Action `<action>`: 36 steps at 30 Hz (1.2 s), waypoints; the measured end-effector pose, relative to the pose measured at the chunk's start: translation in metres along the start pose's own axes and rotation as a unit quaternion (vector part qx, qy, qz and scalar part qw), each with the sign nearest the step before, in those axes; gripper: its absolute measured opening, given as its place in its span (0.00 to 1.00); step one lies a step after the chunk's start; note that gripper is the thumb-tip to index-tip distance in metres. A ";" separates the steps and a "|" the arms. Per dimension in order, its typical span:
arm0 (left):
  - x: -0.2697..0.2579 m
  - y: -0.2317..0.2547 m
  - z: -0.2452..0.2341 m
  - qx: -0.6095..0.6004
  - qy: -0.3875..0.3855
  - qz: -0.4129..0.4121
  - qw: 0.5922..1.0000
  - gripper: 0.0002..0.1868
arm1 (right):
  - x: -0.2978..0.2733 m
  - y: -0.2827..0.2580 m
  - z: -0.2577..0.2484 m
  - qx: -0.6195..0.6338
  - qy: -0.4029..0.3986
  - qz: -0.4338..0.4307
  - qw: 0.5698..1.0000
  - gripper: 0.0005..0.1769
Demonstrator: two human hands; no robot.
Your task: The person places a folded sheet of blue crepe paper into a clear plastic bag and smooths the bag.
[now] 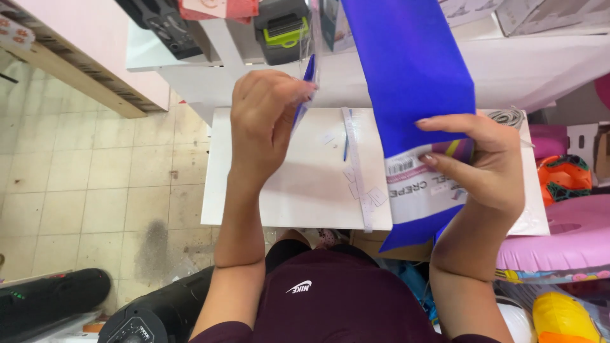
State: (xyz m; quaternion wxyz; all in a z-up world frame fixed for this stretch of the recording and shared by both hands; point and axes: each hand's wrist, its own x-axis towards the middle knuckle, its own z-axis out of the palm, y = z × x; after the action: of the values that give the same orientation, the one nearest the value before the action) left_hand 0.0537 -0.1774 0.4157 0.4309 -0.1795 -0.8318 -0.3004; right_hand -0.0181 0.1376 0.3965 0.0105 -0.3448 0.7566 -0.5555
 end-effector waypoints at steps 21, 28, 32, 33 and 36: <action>-0.025 0.046 -0.044 0.237 0.020 0.157 0.959 0.08 | 0.050 -0.078 0.125 -0.142 -0.012 0.012 0.990 0.18; -0.038 0.035 -0.059 0.244 0.005 0.126 0.961 0.09 | 0.054 -0.082 0.134 -0.182 0.053 0.003 0.982 0.12; -0.048 0.013 -0.049 0.211 0.086 0.006 0.974 0.09 | 0.052 -0.083 0.138 -0.157 0.068 0.015 0.985 0.12; -0.051 0.007 -0.043 0.191 0.149 -0.036 0.970 0.06 | 0.051 -0.081 0.139 -0.127 0.076 0.005 0.989 0.09; -0.037 0.017 -0.051 0.074 0.081 -0.097 0.989 0.09 | 0.046 -0.081 0.148 -0.126 0.064 0.010 0.990 0.07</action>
State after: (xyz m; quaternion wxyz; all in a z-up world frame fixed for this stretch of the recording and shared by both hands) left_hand 0.1146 -0.1993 0.4139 0.4779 -0.0409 -0.8274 -0.2922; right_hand 0.0471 -0.0222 0.4251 -0.0761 -0.2999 0.8231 -0.4762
